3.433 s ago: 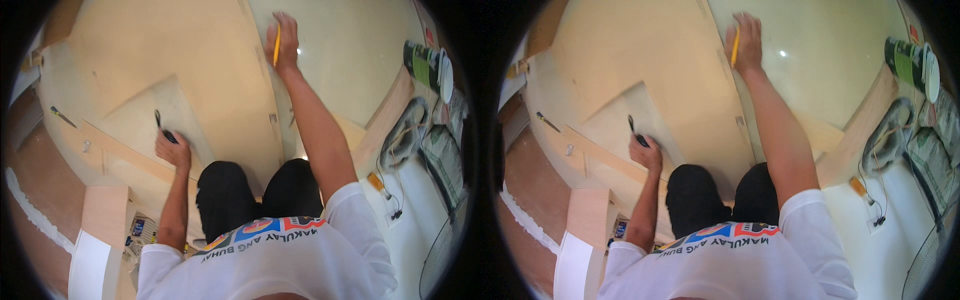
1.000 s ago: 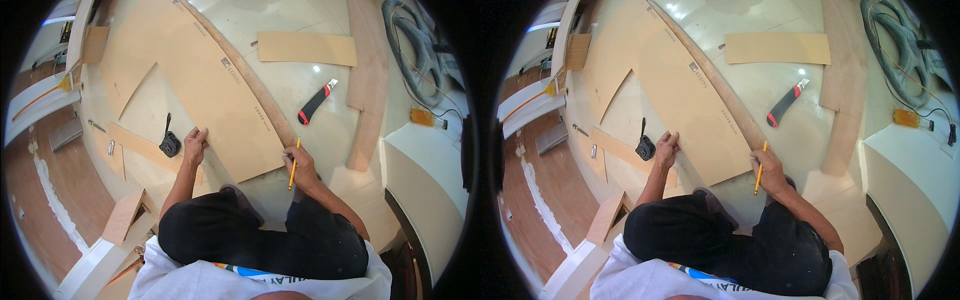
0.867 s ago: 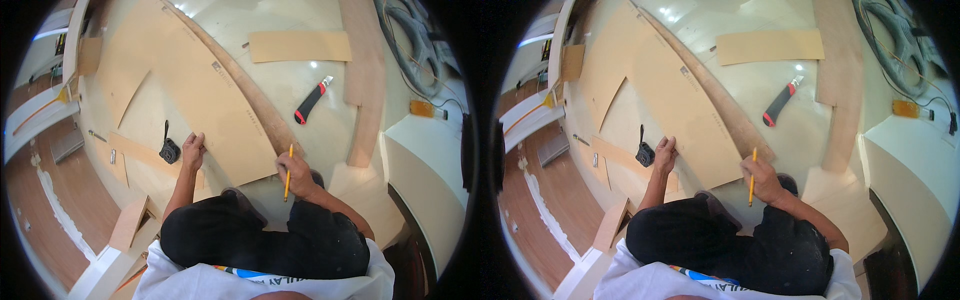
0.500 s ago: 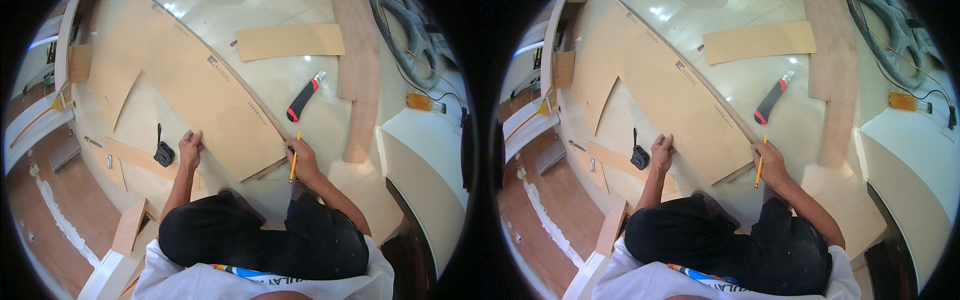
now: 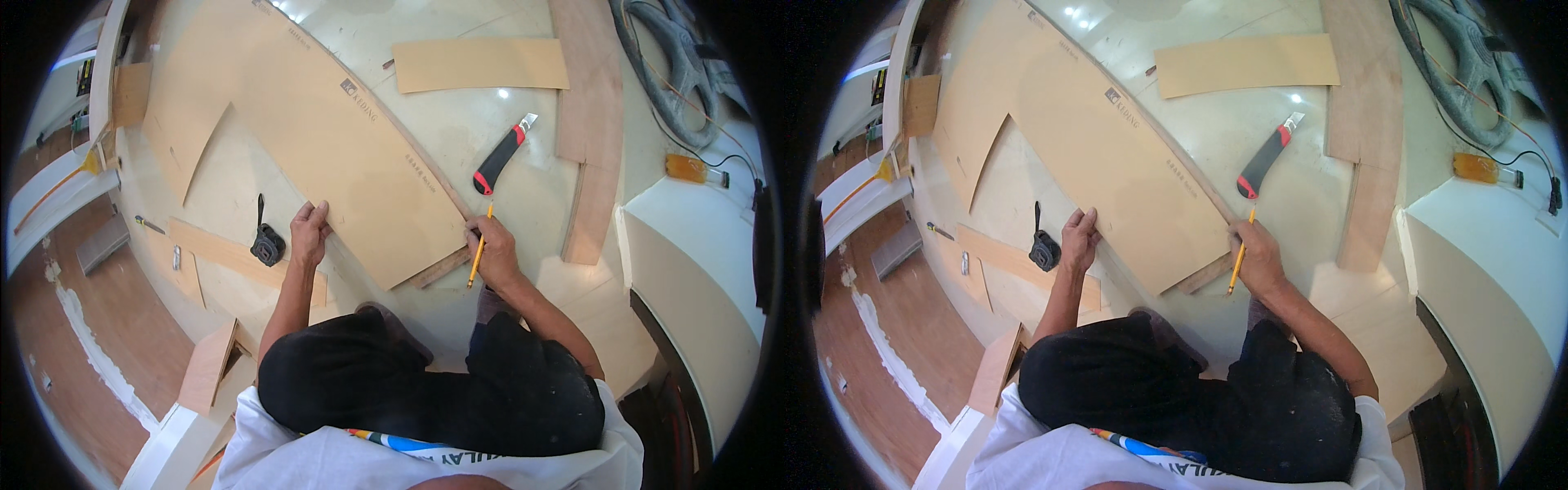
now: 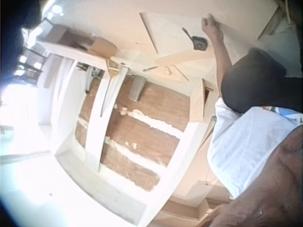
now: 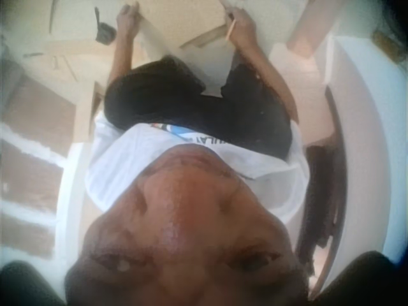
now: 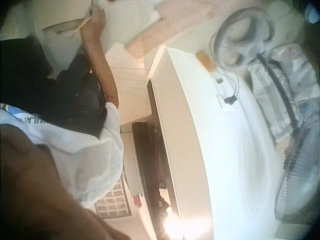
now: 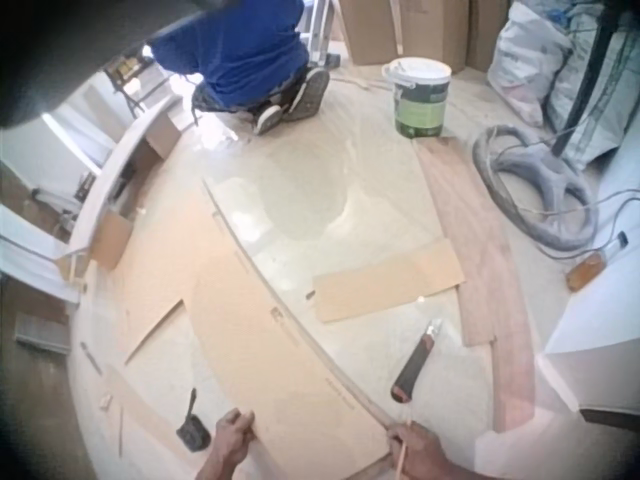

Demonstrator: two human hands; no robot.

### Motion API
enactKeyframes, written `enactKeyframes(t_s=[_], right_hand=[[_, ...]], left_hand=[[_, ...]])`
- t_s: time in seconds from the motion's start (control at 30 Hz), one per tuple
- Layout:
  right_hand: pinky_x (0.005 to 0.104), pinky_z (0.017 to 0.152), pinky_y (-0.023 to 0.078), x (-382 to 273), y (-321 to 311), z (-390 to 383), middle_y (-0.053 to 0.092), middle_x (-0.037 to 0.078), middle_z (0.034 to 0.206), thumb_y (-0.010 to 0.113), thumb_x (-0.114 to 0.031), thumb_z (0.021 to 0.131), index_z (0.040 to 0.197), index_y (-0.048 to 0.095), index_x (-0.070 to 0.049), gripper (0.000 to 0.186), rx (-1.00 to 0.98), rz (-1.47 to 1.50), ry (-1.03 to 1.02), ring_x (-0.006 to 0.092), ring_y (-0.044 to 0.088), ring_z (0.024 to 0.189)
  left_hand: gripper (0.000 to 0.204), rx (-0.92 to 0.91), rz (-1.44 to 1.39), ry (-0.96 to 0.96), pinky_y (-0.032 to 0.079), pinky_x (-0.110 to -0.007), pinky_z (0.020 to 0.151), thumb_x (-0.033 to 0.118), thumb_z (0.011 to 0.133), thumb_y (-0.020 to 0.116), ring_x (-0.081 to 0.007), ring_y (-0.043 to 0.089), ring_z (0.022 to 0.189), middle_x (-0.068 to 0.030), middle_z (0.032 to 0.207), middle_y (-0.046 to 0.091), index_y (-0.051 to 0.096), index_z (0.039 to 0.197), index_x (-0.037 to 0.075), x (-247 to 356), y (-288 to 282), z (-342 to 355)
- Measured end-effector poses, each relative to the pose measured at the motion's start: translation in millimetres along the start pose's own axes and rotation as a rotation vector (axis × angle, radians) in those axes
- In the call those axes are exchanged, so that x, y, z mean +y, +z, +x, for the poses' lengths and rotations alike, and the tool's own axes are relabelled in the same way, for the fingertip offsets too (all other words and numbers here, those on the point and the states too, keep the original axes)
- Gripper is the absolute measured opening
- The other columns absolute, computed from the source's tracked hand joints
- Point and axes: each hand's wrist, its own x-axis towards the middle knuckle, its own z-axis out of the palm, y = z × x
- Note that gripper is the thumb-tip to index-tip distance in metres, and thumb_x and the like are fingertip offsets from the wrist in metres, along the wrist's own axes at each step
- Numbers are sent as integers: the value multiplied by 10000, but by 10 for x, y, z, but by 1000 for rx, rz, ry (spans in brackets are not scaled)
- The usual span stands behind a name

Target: The person measures and marks a large piece of cardboard with a tape measure and pencil, then uses a utility knife to cut along the marked lines. The person repeats this process on multiple pieces of cardboard, separating them into smaller sections.

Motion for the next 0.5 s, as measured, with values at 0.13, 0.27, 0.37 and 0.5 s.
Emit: enactKeyframes(t_s=[0.13, 0.27, 0.37, 0.5], right_hand=[[389, 658, 502, -37, -22, 23, 610, 159, 808, 682, 30, 838, 940, 597, 1, 136, -34, 22, 56, 314, 634, 723], [396, 658, 504, -73, -35, 45, 606, 166, 807, 678, 25, 841, 934, 595, -2, 127, -75, -10, 52, 331, 635, 730], [407, 667, 509, -68, -66, 11, 608, 170, 823, 674, 25, 841, 942, 601, -10, 130, -88, -94, 29, 344, 637, 748], [462, 664, 499, 0, -221, -65, 579, 167, 854, 653, -17, 836, 1054, 598, -54, 229, 35, -70, -65, 368, 614, 769]], left_hand=[[227, -5, 4, 18, 597, -318, 752, 143, 988, 644, -152, 710, 880, -81, 1027, 734, 646, 1172, 10, 7, 13, -20], [226, -11, -1, 22, 595, -321, 756, 147, 990, 643, -160, 707, 899, -87, 1051, 729, 647, 1172, 12, 11, -8, -14], [188, -6, -2, 20, 570, -303, 712, 164, 985, 652, -149, 687, 854, -66, 1016, 714, 652, 1118, 32, -2, 38, 12], [134, -7, 181, -12, 471, -262, 600, 217, 977, 666, -104, 589, 714, -6, 863, 636, 631, 956, 89, -78, -293, 181]])
